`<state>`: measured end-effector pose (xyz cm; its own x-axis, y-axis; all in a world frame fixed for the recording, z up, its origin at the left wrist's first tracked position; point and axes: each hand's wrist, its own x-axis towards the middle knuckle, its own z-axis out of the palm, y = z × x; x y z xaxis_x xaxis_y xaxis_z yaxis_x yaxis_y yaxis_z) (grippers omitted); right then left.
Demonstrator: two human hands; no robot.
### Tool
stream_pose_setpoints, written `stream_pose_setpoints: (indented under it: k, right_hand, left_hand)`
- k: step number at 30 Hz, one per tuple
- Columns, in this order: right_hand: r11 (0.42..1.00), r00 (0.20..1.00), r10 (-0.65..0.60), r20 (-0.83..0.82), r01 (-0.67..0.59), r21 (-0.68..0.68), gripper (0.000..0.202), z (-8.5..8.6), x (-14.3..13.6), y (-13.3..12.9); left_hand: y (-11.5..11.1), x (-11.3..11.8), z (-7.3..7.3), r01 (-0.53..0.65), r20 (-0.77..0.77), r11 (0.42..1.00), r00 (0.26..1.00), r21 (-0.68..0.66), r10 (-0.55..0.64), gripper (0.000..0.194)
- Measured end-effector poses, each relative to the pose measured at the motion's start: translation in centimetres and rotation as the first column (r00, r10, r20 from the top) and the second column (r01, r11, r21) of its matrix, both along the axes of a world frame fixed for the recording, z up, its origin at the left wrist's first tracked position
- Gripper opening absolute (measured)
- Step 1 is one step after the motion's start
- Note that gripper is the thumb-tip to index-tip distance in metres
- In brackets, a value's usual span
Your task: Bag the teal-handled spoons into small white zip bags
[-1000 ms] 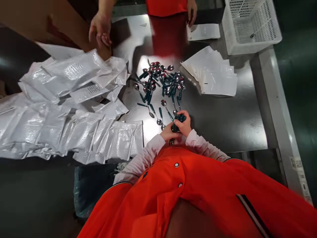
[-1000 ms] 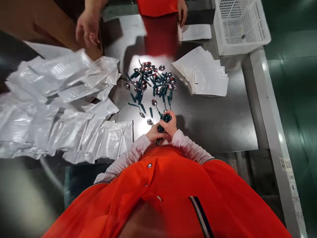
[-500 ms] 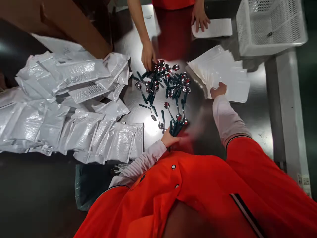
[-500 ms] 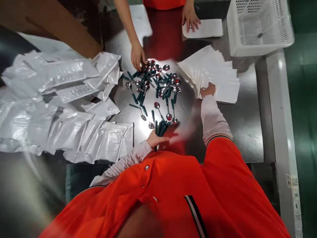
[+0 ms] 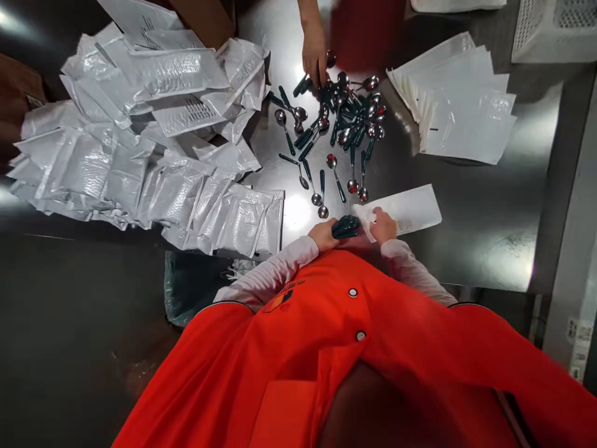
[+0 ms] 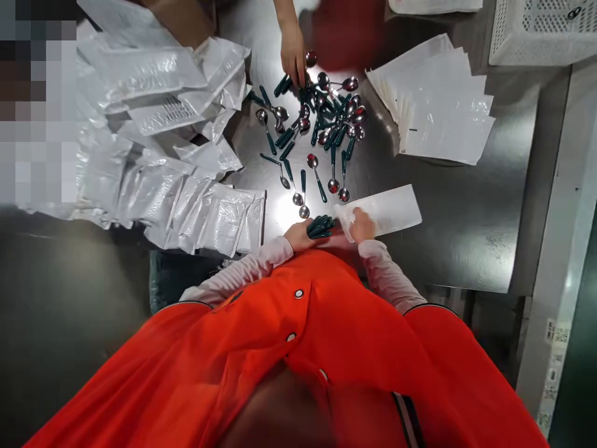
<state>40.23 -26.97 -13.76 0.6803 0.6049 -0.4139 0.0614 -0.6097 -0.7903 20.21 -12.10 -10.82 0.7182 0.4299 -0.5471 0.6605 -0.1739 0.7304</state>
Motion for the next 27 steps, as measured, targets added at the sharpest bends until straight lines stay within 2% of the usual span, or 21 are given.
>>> stream_pose_setpoints:
  k: [2,4,7,10,12,14,18,20,22,25,27]
  right_hand:
    - [0.997,0.998,0.058,-0.024,-0.059,-0.056,0.018,-0.5,-4.1,1.0]
    - [0.989,0.994,0.097,-0.049,-0.101,-0.104,0.018,-1.1,-6.4,2.0]
    - [0.984,0.988,0.107,-0.113,-0.122,-0.131,0.006,-1.8,-7.1,2.6]
    - [0.972,0.977,0.155,-0.149,-0.178,-0.153,0.021,-2.2,-6.9,2.5]
    - [0.956,0.971,0.222,-0.088,-0.234,-0.175,0.028,-2.0,-7.1,2.4]
    - [0.939,0.954,0.295,0.049,-0.280,-0.201,0.027,-1.5,-7.7,2.5]
    - [0.881,0.842,0.461,0.281,-0.396,-0.259,0.028,0.2,-8.8,3.3]
    - [0.834,0.772,0.543,0.329,-0.454,-0.312,0.029,1.0,-8.8,3.6]
    - [0.773,0.667,0.632,0.394,-0.515,-0.369,0.031,1.8,-8.6,3.8]
    - [0.690,0.494,0.716,0.494,-0.608,-0.392,0.035,2.7,-8.2,3.9]
    - [0.658,0.444,0.729,0.521,-0.666,-0.353,0.036,3.1,-7.9,3.7]
  left_hand:
    - [-0.5,0.8,-0.5,0.244,-0.143,0.959,0.964,0.141,-0.224,0.043]
    - [-0.6,1.2,-1.1,0.368,-0.276,0.899,0.913,0.236,-0.301,0.045]
    - [-0.4,0.7,-1.8,0.397,-0.391,0.864,0.882,0.310,-0.265,0.045]
    - [-0.2,-0.6,-1.9,0.409,-0.437,0.853,0.865,0.324,-0.248,0.039]
    - [-0.5,-1.0,-1.6,0.422,-0.462,0.843,0.853,0.333,-0.244,0.036]
    - [-1.1,-0.9,-1.2,0.417,-0.470,0.842,0.852,0.342,-0.231,0.035]
    - [-2.1,0.4,-0.1,0.365,-0.486,0.856,0.859,0.367,-0.159,0.043]
    - [-2.4,1.0,0.5,0.341,-0.496,0.860,0.860,0.380,-0.122,0.050]
    - [-2.3,1.2,1.0,0.336,-0.487,0.850,0.866,0.407,-0.109,0.059]
    - [-1.3,0.8,1.5,0.398,-0.410,0.818,0.884,0.415,-0.222,0.069]
    - [-0.4,0.5,1.6,0.411,-0.330,0.831,0.897,0.374,-0.295,0.076]
